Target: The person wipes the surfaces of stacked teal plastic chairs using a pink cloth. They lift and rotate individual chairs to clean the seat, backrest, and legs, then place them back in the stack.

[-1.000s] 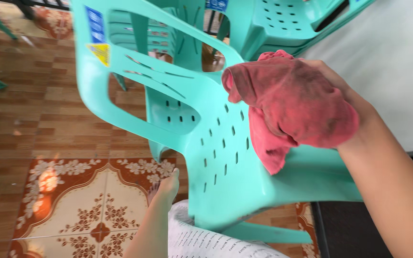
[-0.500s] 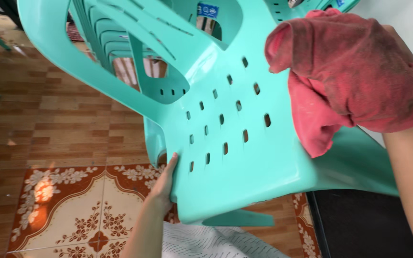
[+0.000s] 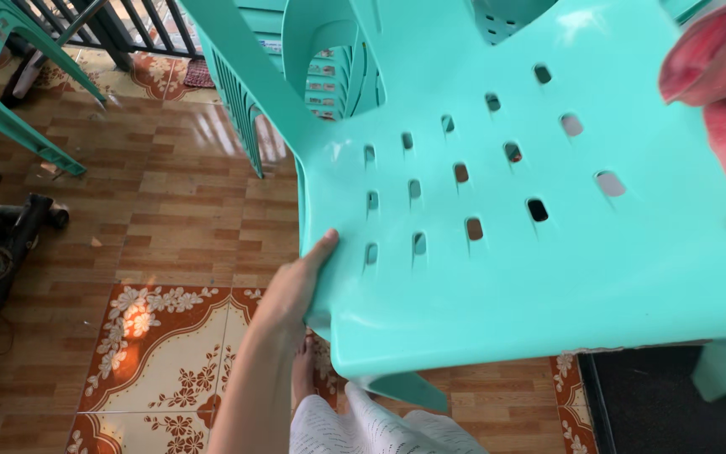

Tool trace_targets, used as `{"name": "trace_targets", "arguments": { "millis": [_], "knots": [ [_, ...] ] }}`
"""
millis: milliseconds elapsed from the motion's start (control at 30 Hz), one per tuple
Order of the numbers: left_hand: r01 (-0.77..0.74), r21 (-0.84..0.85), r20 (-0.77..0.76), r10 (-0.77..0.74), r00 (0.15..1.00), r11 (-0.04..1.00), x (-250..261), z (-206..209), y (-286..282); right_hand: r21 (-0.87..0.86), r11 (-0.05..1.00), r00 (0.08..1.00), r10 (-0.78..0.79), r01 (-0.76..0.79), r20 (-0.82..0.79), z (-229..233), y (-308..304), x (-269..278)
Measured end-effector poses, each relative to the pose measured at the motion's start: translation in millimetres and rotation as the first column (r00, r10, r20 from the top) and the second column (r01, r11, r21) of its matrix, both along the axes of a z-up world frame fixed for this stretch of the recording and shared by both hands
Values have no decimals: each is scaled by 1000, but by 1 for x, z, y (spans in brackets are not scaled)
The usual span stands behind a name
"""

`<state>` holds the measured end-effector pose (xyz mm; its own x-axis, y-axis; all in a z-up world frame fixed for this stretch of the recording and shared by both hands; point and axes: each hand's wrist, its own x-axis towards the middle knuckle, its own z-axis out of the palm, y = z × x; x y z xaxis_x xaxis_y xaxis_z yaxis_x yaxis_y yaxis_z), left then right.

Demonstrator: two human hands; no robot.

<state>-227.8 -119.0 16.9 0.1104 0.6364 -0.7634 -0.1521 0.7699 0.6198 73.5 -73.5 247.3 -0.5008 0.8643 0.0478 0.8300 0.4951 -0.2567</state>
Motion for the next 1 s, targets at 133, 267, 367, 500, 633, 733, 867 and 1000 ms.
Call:
{"name": "trace_targets", "arguments": {
  "millis": [133,267,367,500,633,733,867,1000],
  "knots": [
    [-57,155,6,57,998,986,-33,55,26,21,992,991,-121,122,-49,3,-18,2],
    [-99,286,-58,120,991,953,-85,98,50,36,987,969,-149,159,-197,18,-28,-17],
    [-126,351,-155,190,969,928,-133,121,56,-8,995,929,-100,104,-356,7,-30,-49],
    [-198,435,-161,293,942,878,-199,150,52,-99,992,787,-125,81,-604,-30,-16,-82],
    [-237,493,-191,370,909,837,-244,166,55,-613,744,-70,-649,-264,-758,-85,23,-117],
    [-264,562,-205,441,874,784,-259,167,66,-639,681,53,-669,-358,-742,-119,46,-134],
    [-142,538,-522,460,718,831,-243,168,79,-707,595,108,-731,-382,-673,-175,68,-144],
    [71,430,-708,287,645,900,-201,162,92,-560,403,91,-749,-724,-656,-233,69,-144]
  ]
}}
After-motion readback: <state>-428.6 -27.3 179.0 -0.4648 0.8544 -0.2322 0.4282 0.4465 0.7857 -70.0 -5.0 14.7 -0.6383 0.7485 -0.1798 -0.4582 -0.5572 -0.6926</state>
